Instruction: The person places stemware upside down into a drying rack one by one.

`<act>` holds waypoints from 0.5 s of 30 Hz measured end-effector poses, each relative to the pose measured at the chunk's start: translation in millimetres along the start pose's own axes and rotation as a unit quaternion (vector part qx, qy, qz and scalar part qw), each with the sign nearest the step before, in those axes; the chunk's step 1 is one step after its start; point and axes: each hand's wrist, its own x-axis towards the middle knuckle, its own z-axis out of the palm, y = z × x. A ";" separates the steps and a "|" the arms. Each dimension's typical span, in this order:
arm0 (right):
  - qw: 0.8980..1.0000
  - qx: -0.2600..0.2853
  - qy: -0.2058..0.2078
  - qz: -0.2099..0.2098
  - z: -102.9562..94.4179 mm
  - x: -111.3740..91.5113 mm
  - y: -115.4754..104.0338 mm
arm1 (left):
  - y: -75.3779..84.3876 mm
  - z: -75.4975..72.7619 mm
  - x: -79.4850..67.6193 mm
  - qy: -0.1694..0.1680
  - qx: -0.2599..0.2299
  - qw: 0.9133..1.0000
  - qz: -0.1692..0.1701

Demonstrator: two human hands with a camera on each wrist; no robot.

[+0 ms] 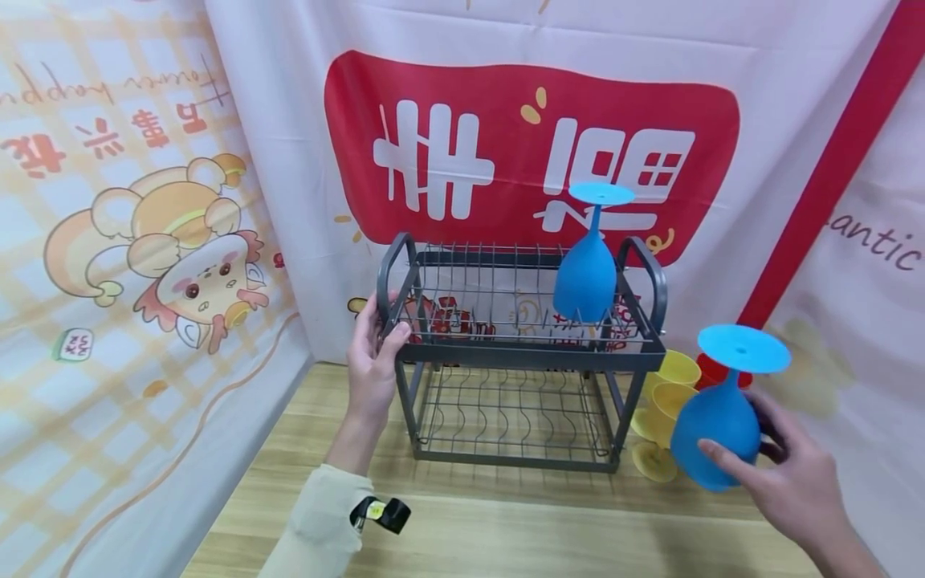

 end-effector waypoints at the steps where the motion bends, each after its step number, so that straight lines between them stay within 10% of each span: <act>1: 1.000 0.004 0.004 -0.008 -2.6 2.9 -3.4 | 0.0 0.0 0.1 0.000 0.000 1.000 0.001; 15: 0.994 0.005 0.060 -0.093 -38.6 38.5 -59.2 | -0.3 0.1 -1.1 0.001 0.004 1.000 0.001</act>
